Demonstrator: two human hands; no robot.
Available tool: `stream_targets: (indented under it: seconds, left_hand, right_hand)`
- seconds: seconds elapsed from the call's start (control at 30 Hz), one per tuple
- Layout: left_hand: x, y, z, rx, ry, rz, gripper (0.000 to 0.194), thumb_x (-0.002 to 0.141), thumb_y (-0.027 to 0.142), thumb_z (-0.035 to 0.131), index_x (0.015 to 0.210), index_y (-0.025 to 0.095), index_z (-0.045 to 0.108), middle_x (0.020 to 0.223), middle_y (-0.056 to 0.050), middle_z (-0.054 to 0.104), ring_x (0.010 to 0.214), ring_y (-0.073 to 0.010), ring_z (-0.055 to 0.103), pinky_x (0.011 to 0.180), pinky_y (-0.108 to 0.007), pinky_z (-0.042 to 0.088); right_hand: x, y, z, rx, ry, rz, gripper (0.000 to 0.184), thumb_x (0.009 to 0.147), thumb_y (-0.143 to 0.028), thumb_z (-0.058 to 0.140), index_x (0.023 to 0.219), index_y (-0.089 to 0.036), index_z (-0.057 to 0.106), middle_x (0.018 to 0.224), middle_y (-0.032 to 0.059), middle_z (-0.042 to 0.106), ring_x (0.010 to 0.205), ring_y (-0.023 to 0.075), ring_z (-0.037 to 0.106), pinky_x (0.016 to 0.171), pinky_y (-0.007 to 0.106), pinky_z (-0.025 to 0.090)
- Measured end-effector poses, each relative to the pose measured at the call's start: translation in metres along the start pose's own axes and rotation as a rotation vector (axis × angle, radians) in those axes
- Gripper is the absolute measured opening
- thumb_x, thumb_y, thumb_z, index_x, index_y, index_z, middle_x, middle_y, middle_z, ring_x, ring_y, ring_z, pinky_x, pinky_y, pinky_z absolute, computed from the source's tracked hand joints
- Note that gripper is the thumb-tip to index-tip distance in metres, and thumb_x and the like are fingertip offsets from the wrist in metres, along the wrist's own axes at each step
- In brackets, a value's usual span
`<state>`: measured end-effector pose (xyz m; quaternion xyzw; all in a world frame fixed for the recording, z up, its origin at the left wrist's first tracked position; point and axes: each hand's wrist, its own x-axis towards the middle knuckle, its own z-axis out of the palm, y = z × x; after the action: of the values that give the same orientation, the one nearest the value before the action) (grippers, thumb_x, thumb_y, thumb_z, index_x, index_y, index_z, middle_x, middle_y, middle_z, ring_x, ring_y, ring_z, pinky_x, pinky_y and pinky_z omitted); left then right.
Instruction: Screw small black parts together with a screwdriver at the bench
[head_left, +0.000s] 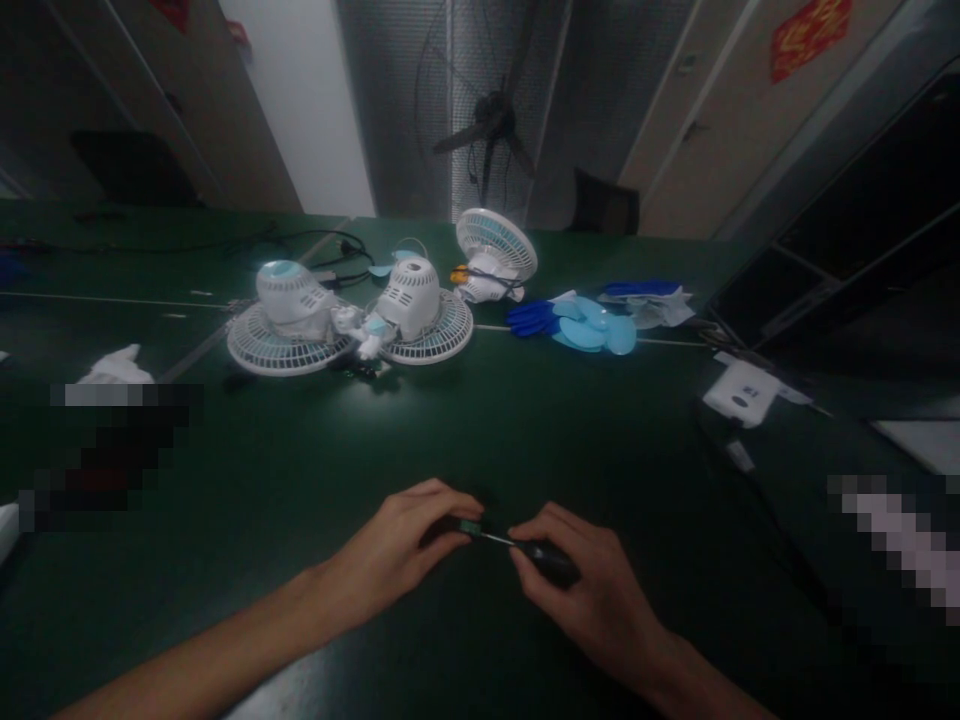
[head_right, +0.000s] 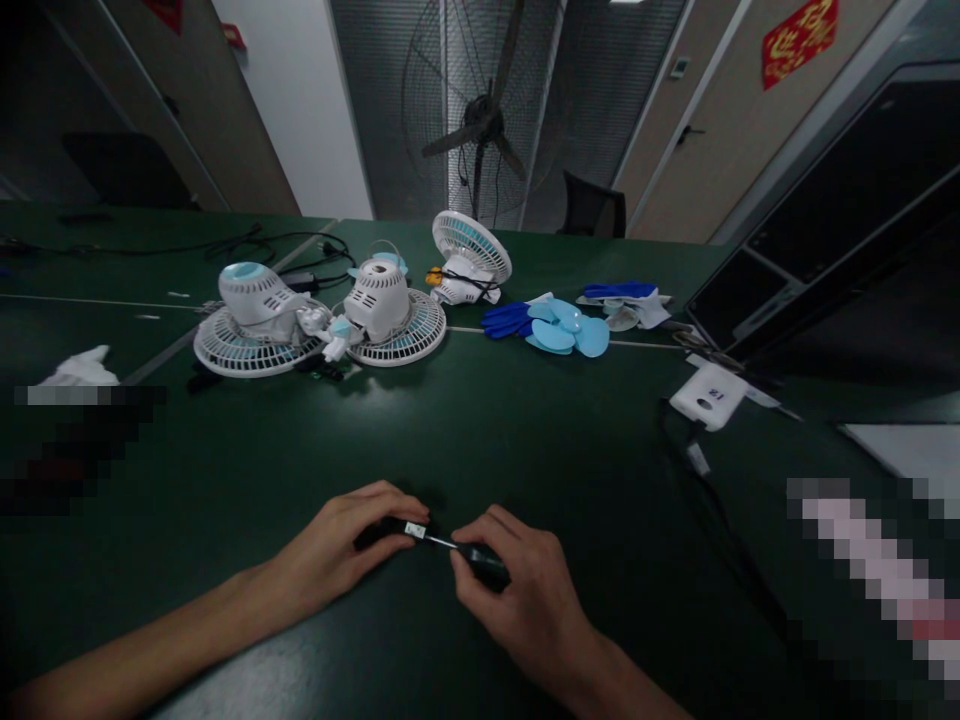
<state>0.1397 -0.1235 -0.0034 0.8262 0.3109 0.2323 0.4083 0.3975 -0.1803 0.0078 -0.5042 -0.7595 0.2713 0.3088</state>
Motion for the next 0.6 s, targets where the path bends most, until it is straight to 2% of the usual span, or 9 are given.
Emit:
stream_targets:
  seconds: [0.23,0.37,0.47,0.6]
  left_hand:
    - [-0.001,0.003,0.002,0.045,-0.018,0.068,0.026,0.101,0.015,0.057,0.124,0.023,0.067,0.112,-0.008,0.072,0.107,-0.0196,0.066,0.092,-0.033,0.056]
    - [-0.001,-0.003,-0.003,0.185,0.028,0.124,0.029,0.103,0.018,0.055,0.130,0.022,0.065,0.119,-0.008,0.073,0.111,-0.0204,0.066,0.096,-0.036,0.056]
    - [0.000,-0.023,-0.028,0.401,0.090,0.133,0.033,0.106,0.020,0.050,0.133,0.022,0.067,0.129,-0.009,0.072,0.115,-0.0226,0.066,0.101,-0.041,0.055]
    - [-0.008,-0.064,-0.093,0.658,0.242,-0.055,0.035,0.106,0.028,0.049,0.131,0.020,0.072,0.134,-0.010,0.070,0.119,-0.0269,0.065,0.104,-0.044,0.053]
  right_hand:
    - [0.001,-0.001,0.001,0.100,0.017,-0.016,0.011,0.093,-0.019,0.063,0.101,-0.023,0.071,0.086,0.0025,0.072,0.075,0.0191,0.071,0.068,0.031,0.054]
    - [-0.001,-0.001,-0.002,0.086,0.034,0.006,0.009,0.094,-0.019,0.063,0.100,-0.022,0.070,0.086,0.0028,0.072,0.075,0.0196,0.071,0.068,0.031,0.054]
    - [-0.003,0.001,-0.004,0.080,0.029,0.016,0.009,0.095,-0.020,0.064,0.102,-0.022,0.070,0.086,0.0021,0.071,0.074,0.0190,0.070,0.066,0.031,0.053]
    - [-0.005,0.002,-0.005,0.082,0.017,0.019,0.010,0.096,-0.021,0.064,0.104,-0.023,0.070,0.086,0.0020,0.071,0.073,0.0189,0.069,0.064,0.030,0.053]
